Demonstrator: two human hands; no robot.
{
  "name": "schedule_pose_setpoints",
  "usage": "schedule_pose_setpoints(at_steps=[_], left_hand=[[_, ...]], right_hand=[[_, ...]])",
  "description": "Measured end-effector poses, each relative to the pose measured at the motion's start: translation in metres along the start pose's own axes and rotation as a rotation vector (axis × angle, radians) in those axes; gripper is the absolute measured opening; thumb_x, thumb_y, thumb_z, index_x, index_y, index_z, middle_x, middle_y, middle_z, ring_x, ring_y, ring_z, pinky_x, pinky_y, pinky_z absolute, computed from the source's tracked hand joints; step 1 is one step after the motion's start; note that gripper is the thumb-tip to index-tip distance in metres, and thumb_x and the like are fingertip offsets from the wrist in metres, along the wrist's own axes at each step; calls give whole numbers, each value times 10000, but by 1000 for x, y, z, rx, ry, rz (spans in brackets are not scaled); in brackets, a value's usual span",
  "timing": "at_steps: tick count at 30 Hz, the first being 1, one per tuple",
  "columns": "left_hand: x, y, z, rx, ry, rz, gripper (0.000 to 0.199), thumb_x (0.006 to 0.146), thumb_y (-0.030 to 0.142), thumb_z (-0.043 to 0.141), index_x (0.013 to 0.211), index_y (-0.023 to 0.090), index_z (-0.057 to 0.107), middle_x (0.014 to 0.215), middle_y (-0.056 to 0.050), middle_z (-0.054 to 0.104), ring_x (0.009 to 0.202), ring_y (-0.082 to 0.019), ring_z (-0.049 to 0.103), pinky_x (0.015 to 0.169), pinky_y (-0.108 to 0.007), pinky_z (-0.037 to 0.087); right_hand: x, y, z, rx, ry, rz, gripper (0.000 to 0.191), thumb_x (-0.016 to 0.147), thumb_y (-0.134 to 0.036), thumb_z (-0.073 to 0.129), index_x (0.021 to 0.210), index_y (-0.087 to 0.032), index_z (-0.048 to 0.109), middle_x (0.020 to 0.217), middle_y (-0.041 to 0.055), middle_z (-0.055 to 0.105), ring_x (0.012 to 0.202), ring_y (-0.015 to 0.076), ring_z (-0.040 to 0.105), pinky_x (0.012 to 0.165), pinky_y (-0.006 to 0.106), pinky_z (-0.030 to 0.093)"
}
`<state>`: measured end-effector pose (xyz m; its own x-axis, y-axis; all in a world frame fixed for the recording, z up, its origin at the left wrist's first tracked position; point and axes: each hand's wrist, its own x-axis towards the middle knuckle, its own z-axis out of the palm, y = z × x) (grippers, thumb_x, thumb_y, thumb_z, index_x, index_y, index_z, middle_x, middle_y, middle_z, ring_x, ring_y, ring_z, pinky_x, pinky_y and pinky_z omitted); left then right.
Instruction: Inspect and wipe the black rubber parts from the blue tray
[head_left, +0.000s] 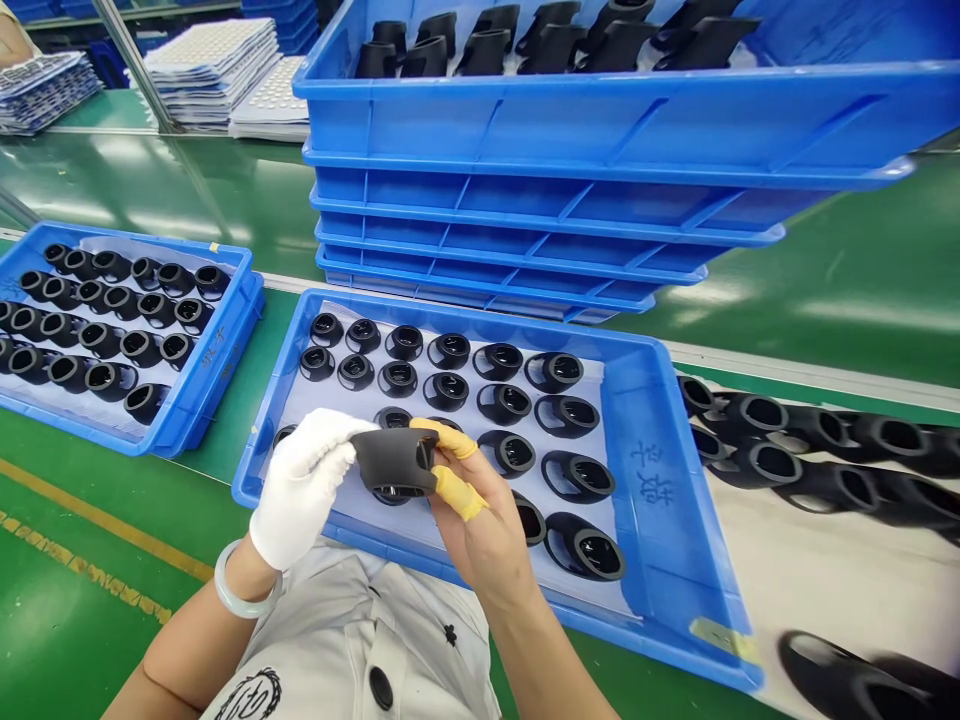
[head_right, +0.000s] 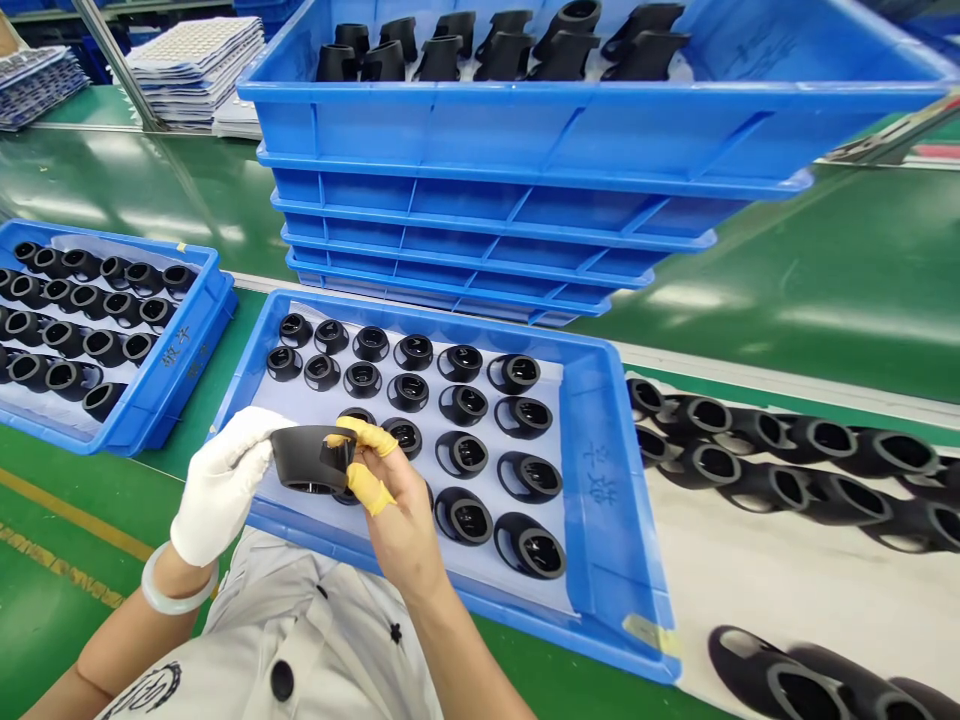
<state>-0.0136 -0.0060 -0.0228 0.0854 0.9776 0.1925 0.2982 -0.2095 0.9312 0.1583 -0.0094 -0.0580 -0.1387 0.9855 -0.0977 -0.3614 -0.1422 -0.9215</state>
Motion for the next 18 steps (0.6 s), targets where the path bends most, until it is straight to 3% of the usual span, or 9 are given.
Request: schedule_pose_setpoints(at_steps=[5, 8, 11, 14, 18], left_hand=[[1, -2, 3, -37, 28, -98, 277, 904, 358, 470, 914, 192, 691, 874, -59, 657, 821, -191, 584, 758, -290, 455], [3, -8, 8, -182, 47, -249, 306, 865, 445, 507, 829, 185, 664, 799, -45, 641, 718, -177, 566, 706, -295, 458], [3, -15, 14, -473, -67, -431, 346, 800, 505, 560, 675, 183, 591, 564, -11, 560, 514, -145, 486, 535, -284, 407], [2, -20, 20, -693, -205, -596, 389, 798, 469, 549, 546, 175, 511, 401, 7, 454, 391, -109, 398, 431, -254, 310], [0, -25, 26, -834, -206, -810, 412, 811, 439, 515, 510, 158, 512, 392, -17, 469, 384, -109, 436, 419, -247, 357]], right_hand=[[-5, 5, 0, -53, 63, -63, 255, 856, -398, 608, 1067, -260, 643, 1000, 74, 669, 918, 221, 621, 797, 391, 515], [-8, 2, 3, -3, 56, -65, 162, 860, -383, 621, 953, -270, 692, 875, 41, 679, 718, 178, 627, 692, 347, 522], [-9, -5, 10, 117, -26, 7, 161, 835, -399, 651, 823, -247, 702, 686, 18, 659, 532, 163, 590, 567, 342, 515], [-10, -12, 16, 218, -50, 93, 179, 801, -406, 687, 783, -229, 700, 597, 17, 647, 493, 172, 583, 501, 326, 505], [-8, -16, 20, 308, -41, 167, 210, 788, -410, 700, 792, -200, 700, 556, 29, 646, 462, 144, 561, 466, 265, 492]])
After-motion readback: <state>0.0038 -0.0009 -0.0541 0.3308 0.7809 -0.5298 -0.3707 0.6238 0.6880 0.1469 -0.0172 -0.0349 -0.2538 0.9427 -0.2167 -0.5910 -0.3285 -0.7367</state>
